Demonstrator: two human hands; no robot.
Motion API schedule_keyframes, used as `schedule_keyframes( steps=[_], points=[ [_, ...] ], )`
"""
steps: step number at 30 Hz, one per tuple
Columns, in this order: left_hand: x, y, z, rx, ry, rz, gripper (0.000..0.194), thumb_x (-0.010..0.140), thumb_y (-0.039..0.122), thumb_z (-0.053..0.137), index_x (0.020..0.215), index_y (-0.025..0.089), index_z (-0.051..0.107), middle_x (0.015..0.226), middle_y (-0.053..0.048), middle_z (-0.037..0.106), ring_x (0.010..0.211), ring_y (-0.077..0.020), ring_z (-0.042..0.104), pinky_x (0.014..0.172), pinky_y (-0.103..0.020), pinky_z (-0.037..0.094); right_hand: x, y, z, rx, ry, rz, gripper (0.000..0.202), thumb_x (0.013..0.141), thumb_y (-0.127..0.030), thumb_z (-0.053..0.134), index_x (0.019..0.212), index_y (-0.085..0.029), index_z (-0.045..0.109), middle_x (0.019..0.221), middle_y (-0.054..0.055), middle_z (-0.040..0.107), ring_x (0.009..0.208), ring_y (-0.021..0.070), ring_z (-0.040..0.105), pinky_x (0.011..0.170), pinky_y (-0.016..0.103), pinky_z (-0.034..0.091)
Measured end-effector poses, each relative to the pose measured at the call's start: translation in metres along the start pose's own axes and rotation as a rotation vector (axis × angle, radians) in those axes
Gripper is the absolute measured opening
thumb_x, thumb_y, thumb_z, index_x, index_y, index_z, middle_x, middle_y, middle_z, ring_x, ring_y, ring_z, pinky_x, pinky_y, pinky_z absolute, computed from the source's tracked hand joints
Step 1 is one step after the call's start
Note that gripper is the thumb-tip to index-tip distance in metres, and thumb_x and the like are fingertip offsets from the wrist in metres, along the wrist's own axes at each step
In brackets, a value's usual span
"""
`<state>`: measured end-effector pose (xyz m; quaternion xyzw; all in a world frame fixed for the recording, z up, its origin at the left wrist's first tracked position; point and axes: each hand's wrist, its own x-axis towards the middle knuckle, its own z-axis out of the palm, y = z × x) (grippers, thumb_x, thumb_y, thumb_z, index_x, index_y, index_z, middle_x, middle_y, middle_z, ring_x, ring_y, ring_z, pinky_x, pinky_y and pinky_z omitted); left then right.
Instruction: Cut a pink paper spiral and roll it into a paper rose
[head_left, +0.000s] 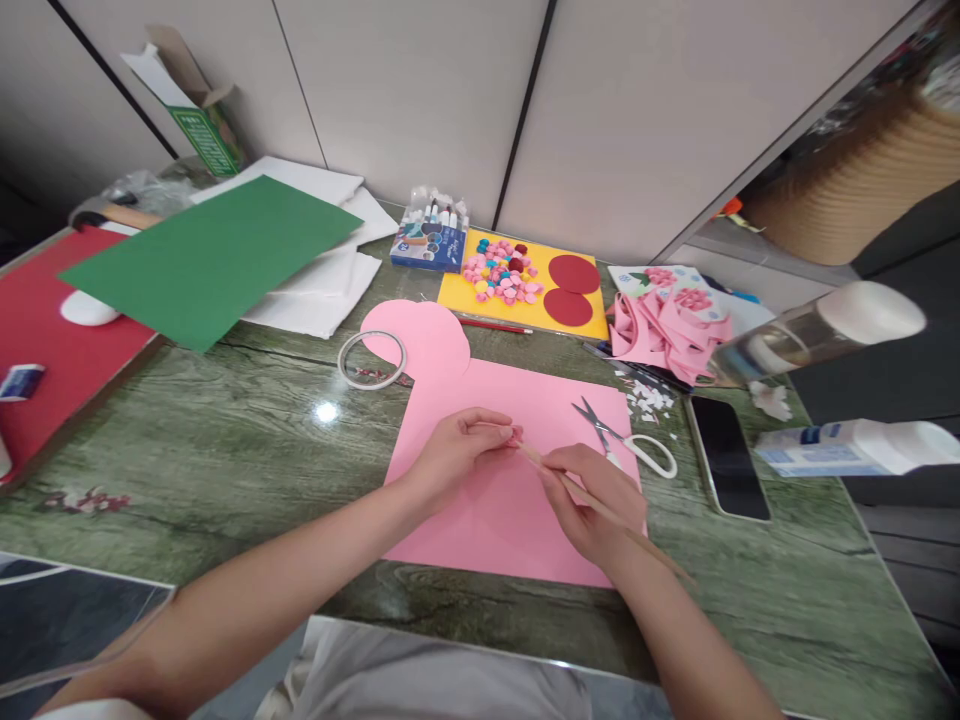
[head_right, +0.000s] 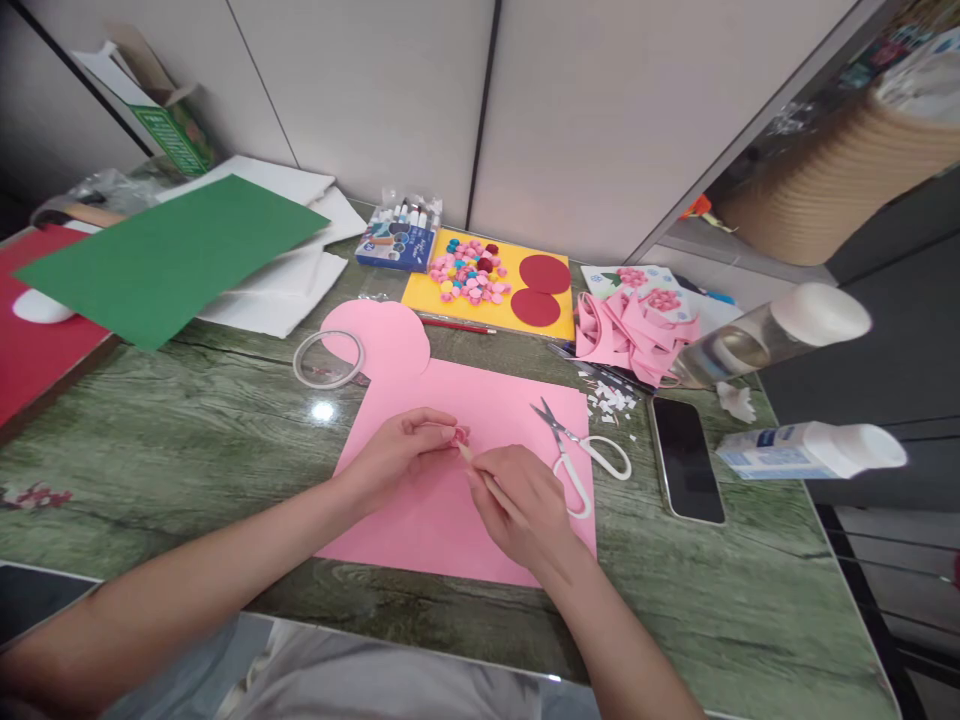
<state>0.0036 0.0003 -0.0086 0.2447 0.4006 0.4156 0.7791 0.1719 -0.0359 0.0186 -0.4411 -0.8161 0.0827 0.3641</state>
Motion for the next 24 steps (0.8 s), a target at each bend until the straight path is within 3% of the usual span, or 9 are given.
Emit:
schedule_keyframes(
  steps=[20,24],
  points=[
    [-0.0028,-0.0027,0.0045,0.199,0.073,0.085,0.026,0.067,0.026,0.071,0.087,0.011,0.062,0.083,-0.008,0.070,0.074,-0.0134,0.063,0.077,-0.029,0.049,0.0014,-0.0011,0.0019,-0.225,-0.057,-0.218,0.014,0.079,-0.010,0.058,0.090,-0.018,0.055,0.071,0.004,0.066,0.063,0.0152,0.058,0.060,0.027,0.045],
    [-0.0068,-0.0028,0.0066,0.152,0.055,0.093,0.024,0.070,0.025,0.069,0.089,0.012,0.062,0.089,-0.009,0.070,0.081,-0.0155,0.064,0.081,-0.031,0.049,0.0034,-0.0052,0.0018,-0.268,0.008,-0.247,0.007,0.080,-0.011,0.058,0.085,-0.016,0.060,0.064,0.003,0.065,0.056,0.0131,0.056,0.056,0.026,0.043]
  ],
)
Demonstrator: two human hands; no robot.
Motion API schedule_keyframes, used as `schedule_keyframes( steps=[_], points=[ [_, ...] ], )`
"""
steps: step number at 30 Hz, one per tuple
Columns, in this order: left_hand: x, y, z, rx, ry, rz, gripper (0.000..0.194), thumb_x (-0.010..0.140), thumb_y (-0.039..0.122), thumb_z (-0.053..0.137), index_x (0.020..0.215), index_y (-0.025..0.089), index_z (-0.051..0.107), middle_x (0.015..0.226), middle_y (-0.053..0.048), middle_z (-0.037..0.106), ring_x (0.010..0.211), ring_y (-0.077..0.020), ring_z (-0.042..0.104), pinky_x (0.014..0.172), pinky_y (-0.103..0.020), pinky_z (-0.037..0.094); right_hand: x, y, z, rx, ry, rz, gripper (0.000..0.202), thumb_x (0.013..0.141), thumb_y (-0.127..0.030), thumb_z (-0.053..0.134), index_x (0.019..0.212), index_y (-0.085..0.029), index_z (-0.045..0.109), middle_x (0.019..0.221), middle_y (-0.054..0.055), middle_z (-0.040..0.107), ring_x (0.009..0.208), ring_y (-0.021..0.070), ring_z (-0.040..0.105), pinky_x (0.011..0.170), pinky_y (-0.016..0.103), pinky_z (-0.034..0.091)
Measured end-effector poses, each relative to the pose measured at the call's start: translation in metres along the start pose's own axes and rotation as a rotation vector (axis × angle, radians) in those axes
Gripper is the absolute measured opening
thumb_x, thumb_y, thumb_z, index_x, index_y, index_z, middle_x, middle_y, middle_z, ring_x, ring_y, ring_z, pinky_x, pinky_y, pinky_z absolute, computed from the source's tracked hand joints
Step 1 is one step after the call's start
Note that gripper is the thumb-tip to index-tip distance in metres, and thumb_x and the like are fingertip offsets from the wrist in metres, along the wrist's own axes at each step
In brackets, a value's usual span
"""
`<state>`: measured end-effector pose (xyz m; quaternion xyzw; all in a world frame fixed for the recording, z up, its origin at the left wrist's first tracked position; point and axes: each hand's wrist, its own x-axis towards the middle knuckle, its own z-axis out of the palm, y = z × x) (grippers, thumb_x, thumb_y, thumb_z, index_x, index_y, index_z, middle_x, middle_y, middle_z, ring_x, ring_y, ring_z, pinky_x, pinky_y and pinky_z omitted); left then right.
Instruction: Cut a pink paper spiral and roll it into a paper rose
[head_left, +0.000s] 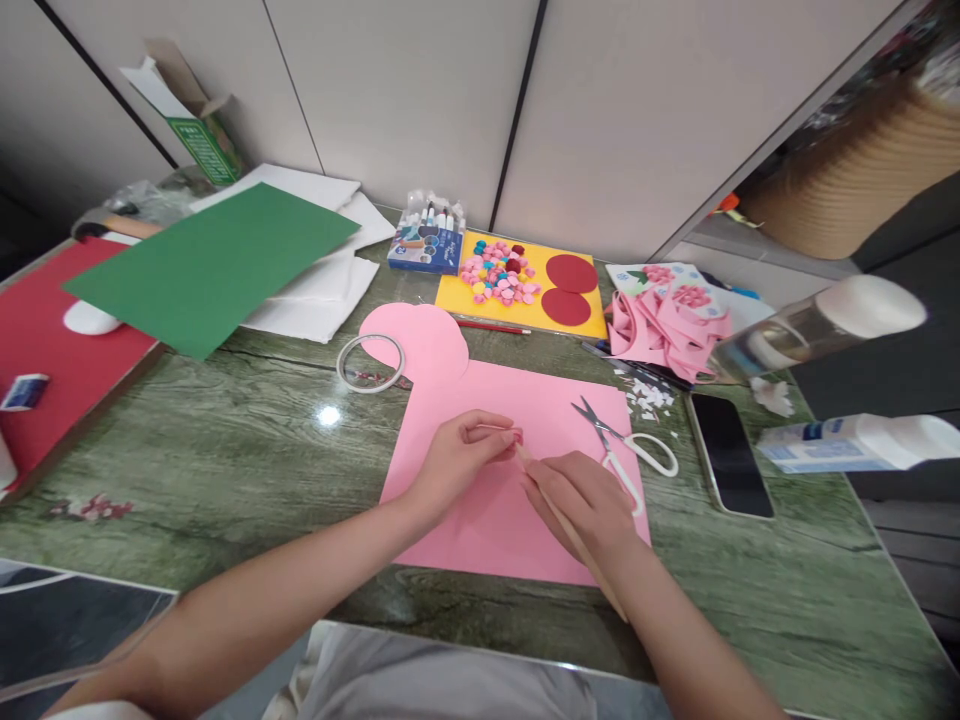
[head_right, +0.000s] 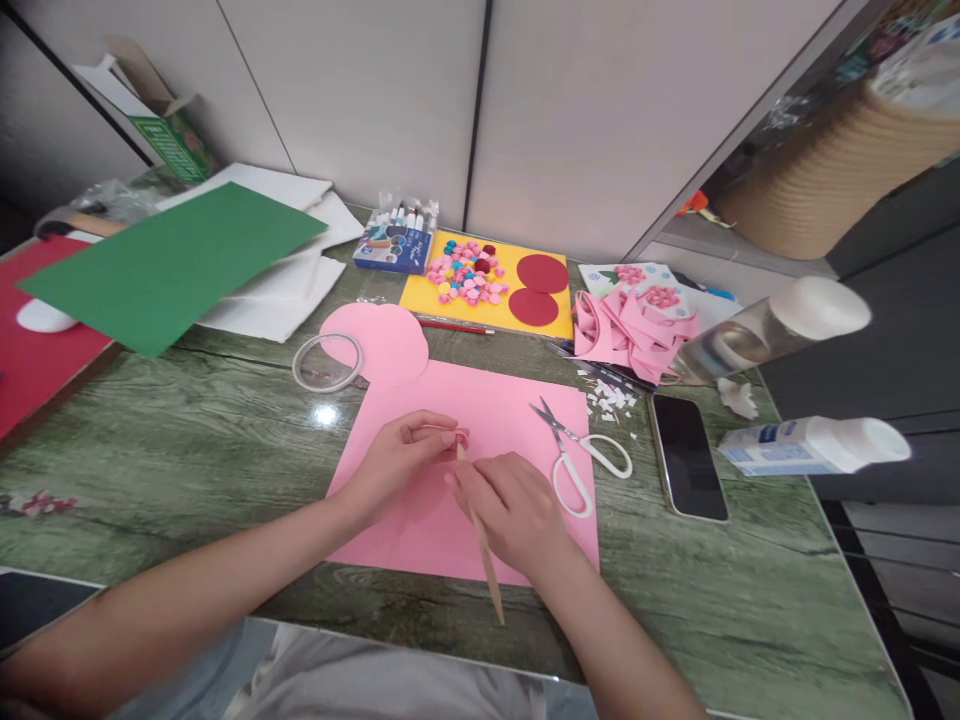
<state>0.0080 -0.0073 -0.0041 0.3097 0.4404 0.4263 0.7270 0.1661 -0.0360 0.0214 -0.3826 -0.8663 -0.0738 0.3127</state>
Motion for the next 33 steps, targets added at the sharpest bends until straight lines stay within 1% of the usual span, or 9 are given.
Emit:
schedule_keyframes(
  steps=[3,8,11,14,18,21,24,28,33],
  points=[
    [-0.0038,0.0004,0.0012,-0.012,-0.003,-0.012,0.025,0.068,0.020,0.069,0.091,0.013,0.061,0.090,-0.009,0.070,0.084,-0.0160,0.064,0.081,-0.030,0.049,-0.0017,-0.0007,0.0017,0.001,0.066,0.006,0.009,0.078,-0.011,0.063,0.086,-0.014,0.061,0.060,0.002,0.063,0.053,0.0120,0.055,0.053,0.025,0.042],
    [-0.0055,-0.0027,0.0024,-0.009,0.003,-0.022,0.026,0.066,0.016,0.071,0.089,0.014,0.061,0.088,-0.007,0.070,0.085,-0.0156,0.064,0.080,-0.028,0.048,-0.0075,-0.0006,0.0053,-0.006,0.096,0.024,0.012,0.076,-0.012,0.065,0.086,-0.015,0.059,0.056,0.000,0.063,0.052,0.0119,0.056,0.052,0.024,0.042],
    [-0.0042,-0.0047,0.0024,-0.006,0.008,-0.019,0.025,0.066,0.016,0.070,0.090,0.014,0.061,0.087,-0.007,0.070,0.084,-0.0155,0.065,0.080,-0.028,0.048,-0.0083,-0.0011,0.0064,-0.016,0.088,0.054,0.010,0.077,-0.015,0.065,0.082,-0.016,0.056,0.057,0.000,0.063,0.052,0.0119,0.056,0.054,0.024,0.044],
    [-0.0023,-0.0045,0.0023,0.001,0.025,-0.004,0.024,0.066,0.017,0.070,0.088,0.014,0.061,0.086,-0.007,0.071,0.083,-0.0156,0.065,0.080,-0.028,0.048,-0.0072,-0.0020,0.0073,0.035,0.062,0.111,0.014,0.077,-0.019,0.065,0.088,-0.014,0.057,0.062,0.002,0.064,0.055,0.0124,0.058,0.056,0.023,0.045],
    [0.0000,-0.0022,0.0020,0.030,0.050,0.015,0.023,0.066,0.017,0.070,0.087,0.014,0.060,0.087,-0.008,0.070,0.083,-0.0150,0.065,0.077,-0.026,0.049,-0.0062,-0.0027,0.0083,0.078,0.031,0.109,0.020,0.076,-0.011,0.064,0.094,-0.014,0.057,0.072,0.005,0.067,0.066,0.0140,0.060,0.064,0.024,0.047],
    [0.0002,-0.0027,0.0020,0.067,0.056,0.042,0.024,0.066,0.017,0.070,0.087,0.014,0.060,0.087,-0.007,0.070,0.083,-0.0152,0.065,0.075,-0.026,0.050,-0.0076,-0.0018,0.0086,0.016,0.020,0.064,0.016,0.075,-0.009,0.065,0.088,-0.015,0.058,0.070,0.004,0.066,0.065,0.0143,0.059,0.063,0.025,0.045],
    [-0.0009,-0.0054,0.0028,0.088,0.052,0.067,0.025,0.065,0.020,0.071,0.086,0.014,0.060,0.085,-0.006,0.070,0.084,-0.0156,0.065,0.073,-0.025,0.050,-0.0094,-0.0002,0.0089,-0.013,0.046,0.043,0.011,0.074,-0.011,0.067,0.076,-0.017,0.057,0.063,0.002,0.062,0.059,0.0128,0.054,0.058,0.025,0.041],
    [-0.0029,-0.0083,0.0052,0.089,0.053,0.057,0.024,0.064,0.021,0.072,0.084,0.014,0.060,0.083,-0.006,0.070,0.083,-0.0156,0.065,0.073,-0.025,0.051,-0.0094,0.0011,0.0095,-0.010,0.072,0.033,0.020,0.075,-0.015,0.067,0.061,-0.018,0.052,0.055,-0.001,0.053,0.054,0.0106,0.045,0.053,0.024,0.034],
    [-0.0042,-0.0088,0.0074,0.082,0.038,0.024,0.022,0.064,0.019,0.072,0.081,0.014,0.059,0.083,-0.005,0.069,0.082,-0.0144,0.065,0.074,-0.024,0.051,-0.0071,0.0019,0.0095,-0.052,0.112,0.036,0.034,0.074,-0.019,0.068,0.052,-0.019,0.043,0.047,-0.005,0.039,0.049,0.0101,0.033,0.050,0.026,0.026]
  ],
)
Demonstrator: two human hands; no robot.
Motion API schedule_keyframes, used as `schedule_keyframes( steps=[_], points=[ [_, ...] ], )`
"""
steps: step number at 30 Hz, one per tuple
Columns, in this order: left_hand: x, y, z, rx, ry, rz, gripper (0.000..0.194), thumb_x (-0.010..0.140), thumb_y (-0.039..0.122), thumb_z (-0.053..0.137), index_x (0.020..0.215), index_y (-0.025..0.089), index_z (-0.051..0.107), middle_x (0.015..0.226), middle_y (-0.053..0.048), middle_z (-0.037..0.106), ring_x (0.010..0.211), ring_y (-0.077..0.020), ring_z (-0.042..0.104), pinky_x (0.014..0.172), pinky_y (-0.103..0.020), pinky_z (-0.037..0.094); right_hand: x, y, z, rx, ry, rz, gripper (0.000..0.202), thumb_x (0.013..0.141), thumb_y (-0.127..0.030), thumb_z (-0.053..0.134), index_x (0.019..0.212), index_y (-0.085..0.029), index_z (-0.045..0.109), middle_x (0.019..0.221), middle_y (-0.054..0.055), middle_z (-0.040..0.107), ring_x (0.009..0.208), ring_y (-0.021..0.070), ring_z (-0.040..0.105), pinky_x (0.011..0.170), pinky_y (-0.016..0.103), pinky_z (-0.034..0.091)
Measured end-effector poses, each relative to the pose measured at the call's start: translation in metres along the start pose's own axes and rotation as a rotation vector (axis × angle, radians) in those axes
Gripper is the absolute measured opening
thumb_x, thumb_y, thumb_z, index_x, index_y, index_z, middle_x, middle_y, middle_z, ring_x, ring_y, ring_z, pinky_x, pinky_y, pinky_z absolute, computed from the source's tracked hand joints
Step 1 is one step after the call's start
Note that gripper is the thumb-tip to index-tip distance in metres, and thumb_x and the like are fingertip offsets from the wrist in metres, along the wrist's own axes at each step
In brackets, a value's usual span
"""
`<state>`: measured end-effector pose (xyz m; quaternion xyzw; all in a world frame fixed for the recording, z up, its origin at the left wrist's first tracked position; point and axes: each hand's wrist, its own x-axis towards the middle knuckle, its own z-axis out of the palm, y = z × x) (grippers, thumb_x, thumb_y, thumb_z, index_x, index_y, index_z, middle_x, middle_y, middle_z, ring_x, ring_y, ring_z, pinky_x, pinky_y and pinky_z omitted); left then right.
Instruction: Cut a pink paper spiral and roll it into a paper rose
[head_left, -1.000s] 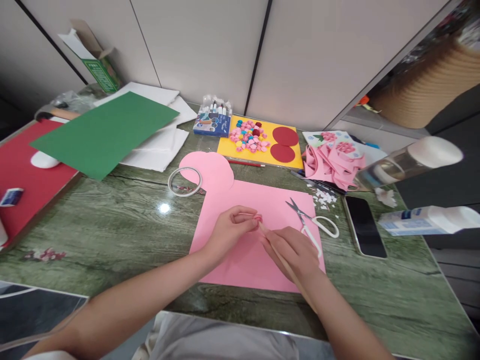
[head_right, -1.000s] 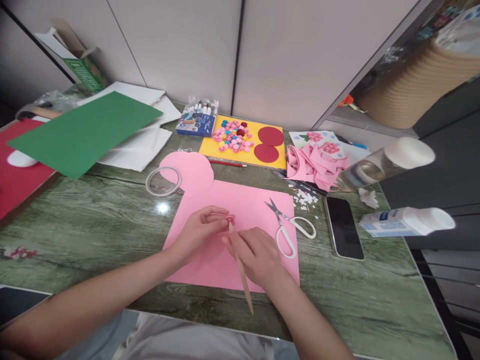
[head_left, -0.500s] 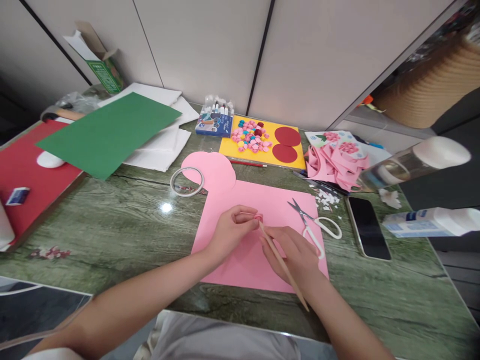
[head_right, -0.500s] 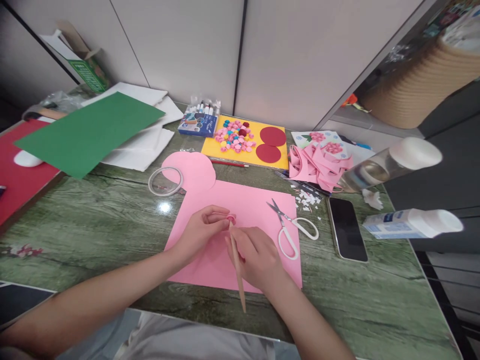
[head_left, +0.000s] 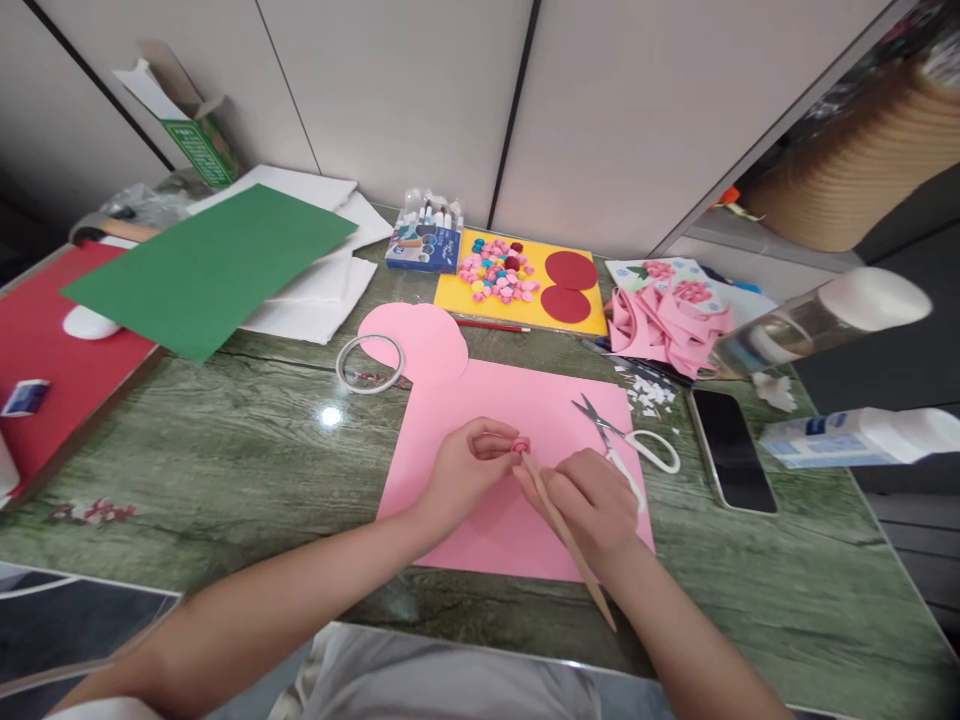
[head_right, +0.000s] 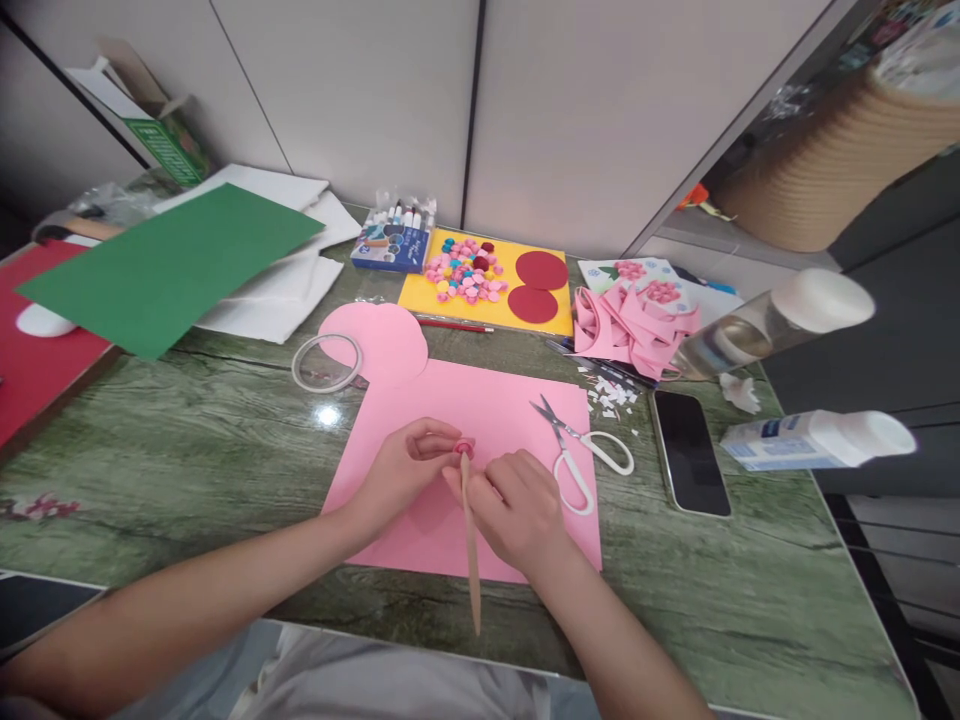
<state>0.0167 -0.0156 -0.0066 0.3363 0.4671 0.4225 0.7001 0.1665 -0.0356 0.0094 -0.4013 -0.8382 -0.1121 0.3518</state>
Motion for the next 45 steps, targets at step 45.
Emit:
schedule_keyframes(
  steps=[45],
  points=[
    [0.009,0.002,-0.007,0.020,0.093,0.094,0.024,0.065,0.020,0.069,0.083,0.015,0.055,0.083,-0.005,0.068,0.082,-0.0162,0.065,0.073,-0.027,0.048,-0.008,0.001,0.003,0.088,-0.177,-0.105,0.025,0.080,-0.005,0.057,0.103,-0.014,0.056,0.079,0.005,0.066,0.071,0.0137,0.057,0.067,0.031,0.039]
  ],
)
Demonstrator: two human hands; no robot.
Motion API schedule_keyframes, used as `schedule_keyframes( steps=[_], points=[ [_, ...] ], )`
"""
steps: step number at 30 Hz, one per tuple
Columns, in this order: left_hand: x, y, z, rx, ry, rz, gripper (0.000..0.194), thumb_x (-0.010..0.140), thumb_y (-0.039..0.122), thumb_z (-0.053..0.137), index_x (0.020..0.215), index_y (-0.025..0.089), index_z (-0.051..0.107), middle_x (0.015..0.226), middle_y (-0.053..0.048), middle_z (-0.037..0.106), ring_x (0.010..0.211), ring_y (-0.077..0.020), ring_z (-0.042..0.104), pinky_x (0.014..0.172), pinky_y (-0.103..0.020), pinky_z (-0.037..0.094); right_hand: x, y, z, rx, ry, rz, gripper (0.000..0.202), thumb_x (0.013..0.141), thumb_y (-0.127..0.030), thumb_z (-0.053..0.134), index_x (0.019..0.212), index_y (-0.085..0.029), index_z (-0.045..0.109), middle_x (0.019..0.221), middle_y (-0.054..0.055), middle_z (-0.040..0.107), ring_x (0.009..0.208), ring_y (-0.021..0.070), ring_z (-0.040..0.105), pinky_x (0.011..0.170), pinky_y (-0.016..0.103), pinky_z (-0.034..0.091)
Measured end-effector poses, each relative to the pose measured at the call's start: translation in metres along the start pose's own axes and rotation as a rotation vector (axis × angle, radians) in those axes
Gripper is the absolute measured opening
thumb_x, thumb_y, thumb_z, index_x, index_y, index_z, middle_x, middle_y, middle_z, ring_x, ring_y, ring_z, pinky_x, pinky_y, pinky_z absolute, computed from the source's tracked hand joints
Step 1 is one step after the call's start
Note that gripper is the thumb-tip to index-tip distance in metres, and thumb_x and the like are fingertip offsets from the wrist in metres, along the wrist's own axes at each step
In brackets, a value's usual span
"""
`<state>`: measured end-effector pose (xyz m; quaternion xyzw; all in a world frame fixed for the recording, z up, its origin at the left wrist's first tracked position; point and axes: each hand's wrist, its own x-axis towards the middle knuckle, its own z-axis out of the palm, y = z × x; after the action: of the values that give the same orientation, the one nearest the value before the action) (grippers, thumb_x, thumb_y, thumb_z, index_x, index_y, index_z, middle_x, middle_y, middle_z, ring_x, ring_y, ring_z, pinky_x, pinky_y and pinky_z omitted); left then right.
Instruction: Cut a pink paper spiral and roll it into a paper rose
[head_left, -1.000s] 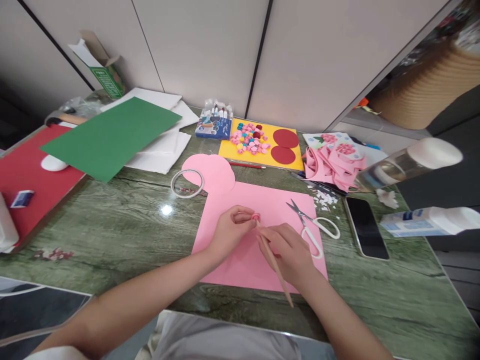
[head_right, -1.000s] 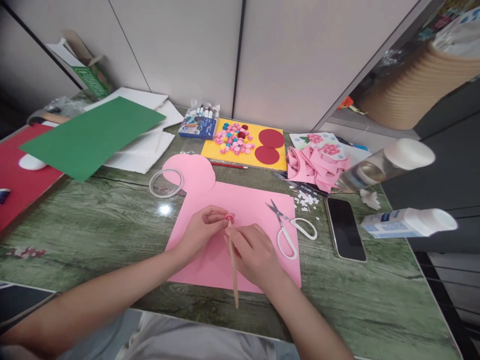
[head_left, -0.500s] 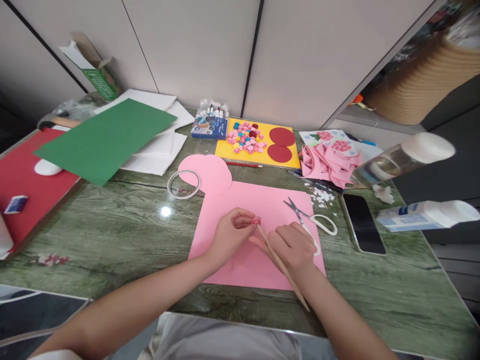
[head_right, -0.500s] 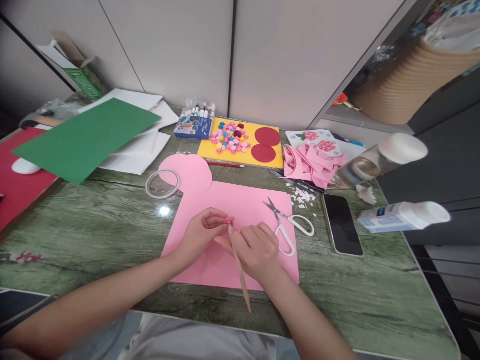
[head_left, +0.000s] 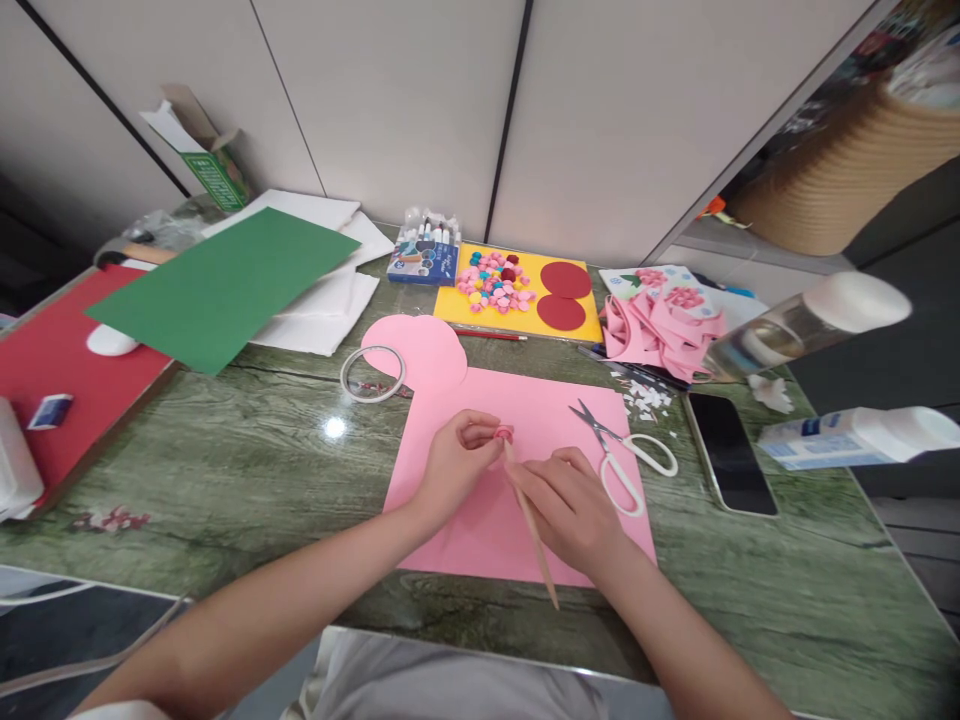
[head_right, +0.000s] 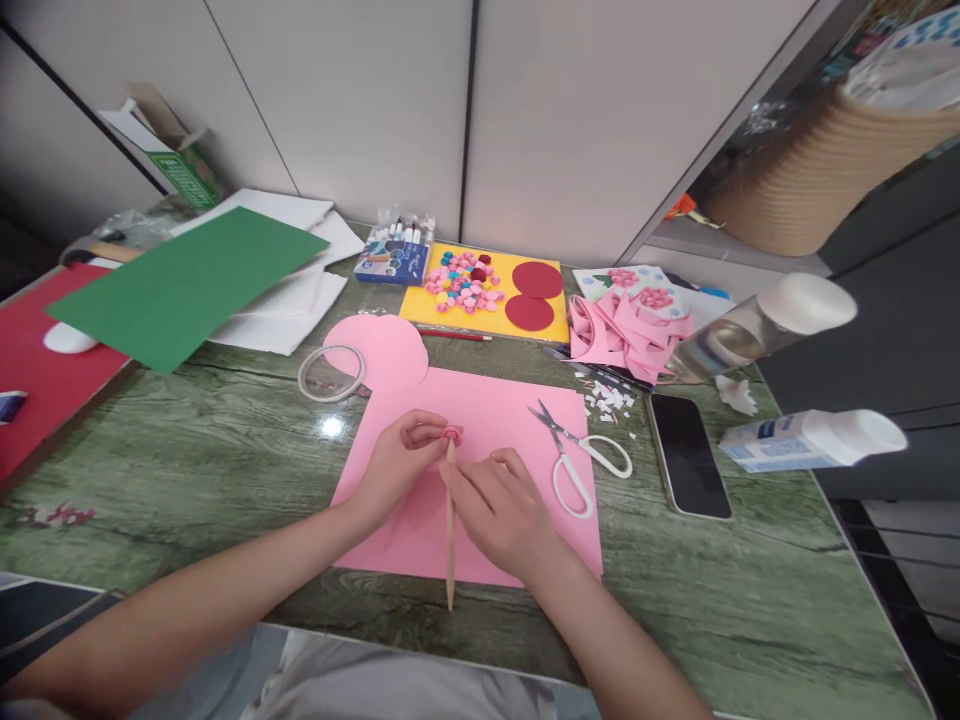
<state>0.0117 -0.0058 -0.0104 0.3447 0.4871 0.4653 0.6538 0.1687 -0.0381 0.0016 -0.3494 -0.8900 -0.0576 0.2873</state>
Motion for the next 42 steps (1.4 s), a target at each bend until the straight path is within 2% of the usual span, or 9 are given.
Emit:
schedule_keyframes(
  steps=[4,9,17,23,25,30,34,38,42],
  points=[
    [-0.002,-0.003,0.001,-0.008,-0.014,0.000,0.023,0.066,0.022,0.069,0.082,0.015,0.055,0.081,-0.005,0.068,0.083,-0.0163,0.065,0.076,-0.028,0.048,-0.003,0.000,0.002,-0.040,0.017,0.005,0.006,0.081,-0.014,0.061,0.083,-0.017,0.056,0.066,-0.001,0.061,0.063,0.0110,0.052,0.066,0.030,0.036],
    [-0.008,-0.007,0.004,-0.010,-0.061,-0.034,0.022,0.066,0.020,0.069,0.081,0.015,0.053,0.083,-0.005,0.068,0.085,-0.0165,0.065,0.075,-0.028,0.048,0.005,0.000,-0.004,-0.146,0.134,-0.024,0.023,0.077,-0.020,0.066,0.063,-0.020,0.047,0.050,-0.006,0.046,0.052,0.0097,0.036,0.060,0.029,0.031],
    [-0.011,-0.007,0.007,0.007,-0.081,-0.039,0.023,0.066,0.023,0.069,0.081,0.015,0.053,0.083,-0.005,0.068,0.083,-0.0157,0.064,0.075,-0.028,0.049,0.010,-0.002,-0.006,-0.183,0.187,-0.058,0.033,0.076,-0.020,0.067,0.055,-0.019,0.041,0.047,-0.008,0.033,0.050,0.0101,0.030,0.057,0.029,0.026],
    [-0.007,-0.009,0.004,-0.031,-0.078,-0.058,0.024,0.066,0.022,0.070,0.082,0.016,0.053,0.082,-0.004,0.068,0.083,-0.0153,0.064,0.077,-0.028,0.048,0.007,0.000,-0.004,-0.155,0.088,0.014,0.023,0.080,-0.030,0.062,0.065,-0.019,0.049,0.050,-0.005,0.046,0.052,0.0109,0.039,0.060,0.030,0.028],
    [-0.005,-0.008,0.002,-0.040,-0.064,-0.060,0.023,0.066,0.020,0.069,0.081,0.016,0.053,0.083,-0.004,0.068,0.083,-0.0155,0.064,0.077,-0.028,0.048,0.006,0.001,-0.005,-0.116,0.034,-0.022,0.007,0.081,-0.023,0.060,0.082,-0.017,0.057,0.056,-0.004,0.054,0.055,0.0107,0.045,0.063,0.031,0.030],
    [-0.002,-0.004,0.001,-0.034,-0.044,-0.030,0.021,0.067,0.020,0.068,0.081,0.016,0.053,0.081,-0.004,0.068,0.080,-0.0152,0.065,0.075,-0.028,0.048,0.003,0.001,-0.007,-0.063,-0.022,-0.085,0.023,0.083,-0.009,0.056,0.105,-0.014,0.057,0.072,0.000,0.066,0.062,0.0091,0.052,0.070,0.031,0.034],
    [-0.004,-0.004,0.003,0.001,-0.052,-0.031,0.021,0.066,0.021,0.069,0.080,0.015,0.054,0.083,-0.005,0.069,0.082,-0.0159,0.064,0.075,-0.028,0.048,0.002,0.001,-0.003,-0.072,0.059,-0.023,0.004,0.082,-0.015,0.061,0.082,-0.017,0.057,0.062,-0.003,0.061,0.058,0.0083,0.049,0.068,0.030,0.034],
    [-0.007,-0.007,0.005,-0.004,-0.103,-0.040,0.022,0.067,0.021,0.069,0.081,0.015,0.053,0.082,-0.005,0.069,0.082,-0.0146,0.064,0.076,-0.027,0.047,0.005,0.000,-0.007,-0.139,0.129,-0.075,0.027,0.076,-0.019,0.067,0.060,-0.019,0.045,0.046,-0.007,0.045,0.049,0.0090,0.038,0.060,0.029,0.032],
    [-0.008,-0.006,0.005,-0.055,-0.111,-0.108,0.025,0.066,0.021,0.072,0.082,0.014,0.054,0.081,-0.005,0.069,0.080,-0.0132,0.064,0.078,-0.026,0.046,0.005,-0.001,-0.018,-0.114,0.203,-0.184,0.028,0.074,-0.018,0.066,0.057,-0.021,0.044,0.041,-0.008,0.038,0.045,0.0091,0.033,0.053,0.028,0.030]
  ],
)
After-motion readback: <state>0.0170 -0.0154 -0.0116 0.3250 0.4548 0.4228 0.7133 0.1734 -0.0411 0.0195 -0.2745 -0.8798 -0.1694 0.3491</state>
